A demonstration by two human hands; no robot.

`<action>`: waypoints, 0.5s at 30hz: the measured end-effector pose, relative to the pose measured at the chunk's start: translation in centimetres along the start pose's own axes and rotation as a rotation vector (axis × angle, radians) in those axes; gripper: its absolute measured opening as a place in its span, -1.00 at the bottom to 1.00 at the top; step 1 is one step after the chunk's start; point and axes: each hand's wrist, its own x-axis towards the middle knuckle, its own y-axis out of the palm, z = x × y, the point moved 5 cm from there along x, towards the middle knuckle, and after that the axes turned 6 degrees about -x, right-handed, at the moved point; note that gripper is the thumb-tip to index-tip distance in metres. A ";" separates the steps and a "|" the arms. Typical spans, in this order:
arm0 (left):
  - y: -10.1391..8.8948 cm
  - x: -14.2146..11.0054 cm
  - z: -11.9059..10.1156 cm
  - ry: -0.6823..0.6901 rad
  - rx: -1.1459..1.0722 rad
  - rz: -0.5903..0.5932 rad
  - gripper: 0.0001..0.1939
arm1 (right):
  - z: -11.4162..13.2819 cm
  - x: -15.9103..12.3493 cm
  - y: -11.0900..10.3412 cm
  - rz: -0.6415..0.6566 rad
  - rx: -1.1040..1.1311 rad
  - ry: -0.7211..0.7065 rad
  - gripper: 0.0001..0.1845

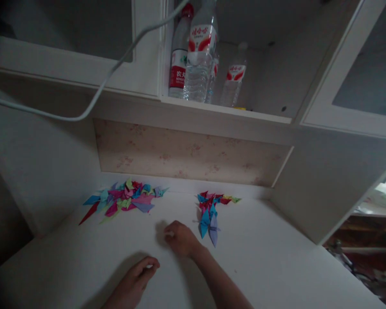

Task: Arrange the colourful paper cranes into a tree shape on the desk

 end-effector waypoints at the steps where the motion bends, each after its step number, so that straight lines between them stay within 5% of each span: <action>1: 0.1 0.0 -0.1 0.013 0.018 0.019 -0.56 | -0.2 2.1 -0.1 -0.007 -0.012 0.012 -0.70; 7: 0.1 -0.3 -1.6 0.058 0.153 0.138 -0.65 | -1.9 12.5 2.4 0.005 -0.125 0.174 -0.57; 15: 0.2 2.0 1.2 -0.036 0.170 0.180 -0.66 | -2.0 18.6 3.9 0.004 -0.247 0.247 -0.62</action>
